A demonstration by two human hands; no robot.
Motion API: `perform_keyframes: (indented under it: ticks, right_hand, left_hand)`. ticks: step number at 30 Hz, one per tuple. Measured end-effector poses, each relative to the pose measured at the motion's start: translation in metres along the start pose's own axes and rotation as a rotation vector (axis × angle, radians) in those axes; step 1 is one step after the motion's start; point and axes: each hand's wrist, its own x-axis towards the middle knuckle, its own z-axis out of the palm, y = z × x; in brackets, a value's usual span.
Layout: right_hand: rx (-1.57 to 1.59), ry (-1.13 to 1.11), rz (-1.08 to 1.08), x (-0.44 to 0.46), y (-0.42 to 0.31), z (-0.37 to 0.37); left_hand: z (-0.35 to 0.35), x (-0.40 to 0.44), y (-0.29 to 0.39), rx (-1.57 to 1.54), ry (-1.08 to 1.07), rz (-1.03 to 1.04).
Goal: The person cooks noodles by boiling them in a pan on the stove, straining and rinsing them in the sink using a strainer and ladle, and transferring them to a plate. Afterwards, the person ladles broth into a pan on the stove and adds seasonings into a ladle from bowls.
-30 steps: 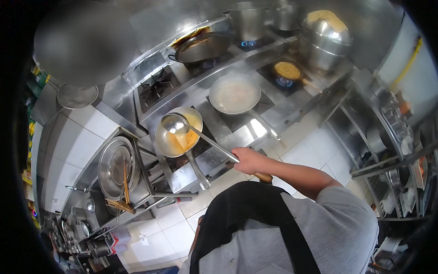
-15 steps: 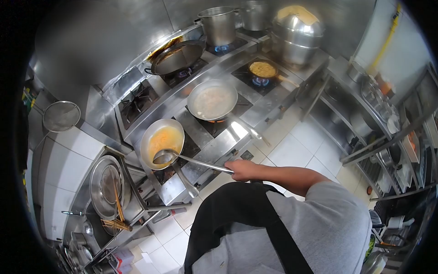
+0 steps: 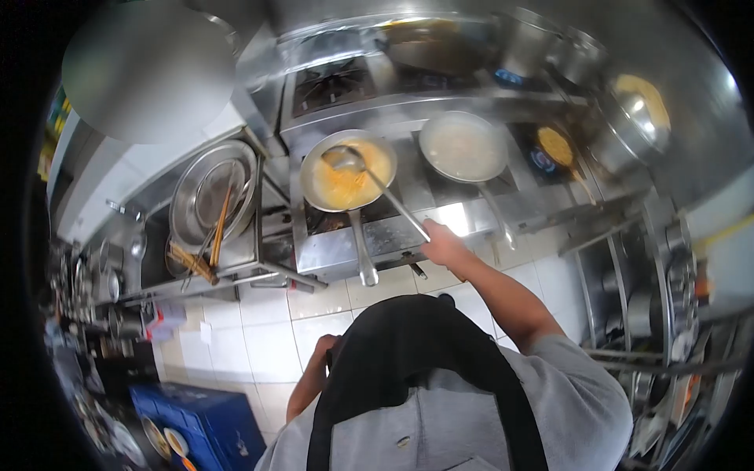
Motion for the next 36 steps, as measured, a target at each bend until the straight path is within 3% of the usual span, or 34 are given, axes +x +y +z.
perform_keyframes:
  ticks: [3, 6, 7, 10, 13, 15, 19, 21, 26, 28, 33, 36]
  right_hand:
    - [-0.006, 0.056, -0.018, 0.009, -0.003, 0.002]
    - [-0.033, 0.095, -0.074, 0.026, 0.014, 0.01]
    - [-0.001, 0.154, -0.072, 0.028, 0.016, 0.013]
    - [-0.004, 0.218, -0.132, 0.033, 0.025, 0.015]
    - [-0.08, 0.203, -0.181, 0.023, 0.006, 0.006]
    - [0.196, -0.159, 0.169, 0.004, -0.027, -0.011]
    - [0.435, -0.27, 0.136, -0.004, -0.027, -0.015]
    - [0.798, -0.413, 0.258, -0.006, -0.03, -0.024]
    - [0.77, -0.454, 0.294, -0.026, -0.041, -0.039]
    - [0.713, -0.433, 0.278, -0.037, -0.043, -0.04]
    - [0.471, -0.332, 0.155, -0.058, -0.028, -0.038]
    - [0.37, -0.251, 0.089, -0.074, -0.029, -0.048]
  left_hand:
    - [-0.022, -0.012, 0.035, -0.626, 0.016, -0.464]
    - [-0.031, -0.02, 0.056, -0.901, 0.037, -0.778]
    - [-0.021, -0.022, 0.05, -0.92, 0.047, -0.787]
    - [0.001, -0.021, 0.035, -0.669, -0.05, -0.532]
    - [0.008, -0.019, 0.033, -0.659, -0.059, -0.541]
    - [0.007, -0.015, 0.032, -0.664, -0.079, -0.535]
    - [0.0, -0.006, 0.034, -0.655, -0.073, -0.526]
    - [-0.007, -0.001, 0.036, -0.688, -0.063, -0.552]
    - [-0.033, 0.005, 0.053, -0.788, -0.015, -0.637]
    - [-0.043, 0.004, 0.064, -0.964, 0.036, -0.832]
    - [-0.014, -0.003, 0.038, -0.766, -0.063, -0.599]
    - [-0.012, -0.002, 0.044, -0.793, -0.043, -0.642]
